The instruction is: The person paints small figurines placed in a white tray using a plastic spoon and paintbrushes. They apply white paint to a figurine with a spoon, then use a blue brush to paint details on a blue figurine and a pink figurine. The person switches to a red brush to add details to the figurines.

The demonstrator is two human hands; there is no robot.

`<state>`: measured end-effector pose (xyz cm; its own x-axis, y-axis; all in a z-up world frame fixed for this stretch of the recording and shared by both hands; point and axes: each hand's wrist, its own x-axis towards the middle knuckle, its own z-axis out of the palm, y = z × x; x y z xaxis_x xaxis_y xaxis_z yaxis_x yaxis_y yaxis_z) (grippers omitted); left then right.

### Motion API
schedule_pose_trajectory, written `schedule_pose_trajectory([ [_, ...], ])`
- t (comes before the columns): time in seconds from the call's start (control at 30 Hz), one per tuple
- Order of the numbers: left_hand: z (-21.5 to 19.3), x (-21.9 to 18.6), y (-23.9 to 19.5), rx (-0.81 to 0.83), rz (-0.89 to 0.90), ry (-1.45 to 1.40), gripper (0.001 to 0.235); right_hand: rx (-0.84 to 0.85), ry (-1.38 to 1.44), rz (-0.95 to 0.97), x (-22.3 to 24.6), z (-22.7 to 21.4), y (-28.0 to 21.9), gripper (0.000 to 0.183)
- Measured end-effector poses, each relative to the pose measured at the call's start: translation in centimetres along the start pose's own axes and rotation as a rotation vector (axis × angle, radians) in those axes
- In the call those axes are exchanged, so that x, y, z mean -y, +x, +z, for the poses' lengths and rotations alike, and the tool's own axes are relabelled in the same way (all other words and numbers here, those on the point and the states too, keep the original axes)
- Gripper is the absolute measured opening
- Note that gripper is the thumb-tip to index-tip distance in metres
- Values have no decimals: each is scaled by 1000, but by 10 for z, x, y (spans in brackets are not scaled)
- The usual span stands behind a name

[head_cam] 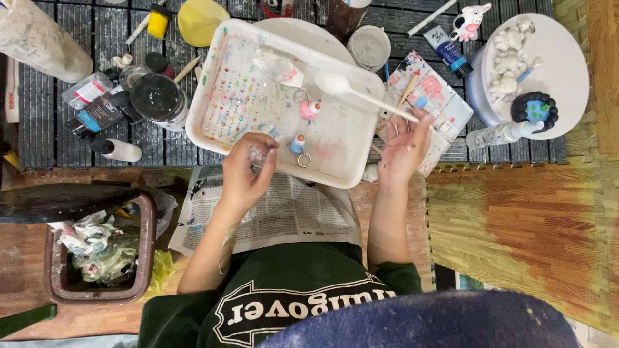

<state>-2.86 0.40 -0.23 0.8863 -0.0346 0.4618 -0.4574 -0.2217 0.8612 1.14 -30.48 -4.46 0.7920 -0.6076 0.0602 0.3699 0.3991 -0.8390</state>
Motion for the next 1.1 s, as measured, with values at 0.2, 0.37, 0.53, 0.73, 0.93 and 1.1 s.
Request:
schedule_pose_trajectory([
  [0.2, -8, 0, 0, -13, -10, -20, 19, 35, -163, 3, -7, 16, 48, 38],
  [0.37, -7, 1, 1, -5, 7, 40, 20, 146, -269, 16, -13, 44, 70, 32],
  [0.53, -6, 0, 0, -4, -14, 29, 20, 305, -600, -122, 0, 65, 59, 33],
  [0.73, -11, 4, -3, 42, -45, 52, 9, 388, -1273, -835, 32, 53, 20, 29],
  [0.93, -13, 2, -7, 93, -86, 15, 10, 894, -1366, -622, 35, 67, -3, 21],
  [1.1, -13, -7, -1, 88, -144, 90, 13, 941, -1449, -666, 40, 85, 5, 10],
])
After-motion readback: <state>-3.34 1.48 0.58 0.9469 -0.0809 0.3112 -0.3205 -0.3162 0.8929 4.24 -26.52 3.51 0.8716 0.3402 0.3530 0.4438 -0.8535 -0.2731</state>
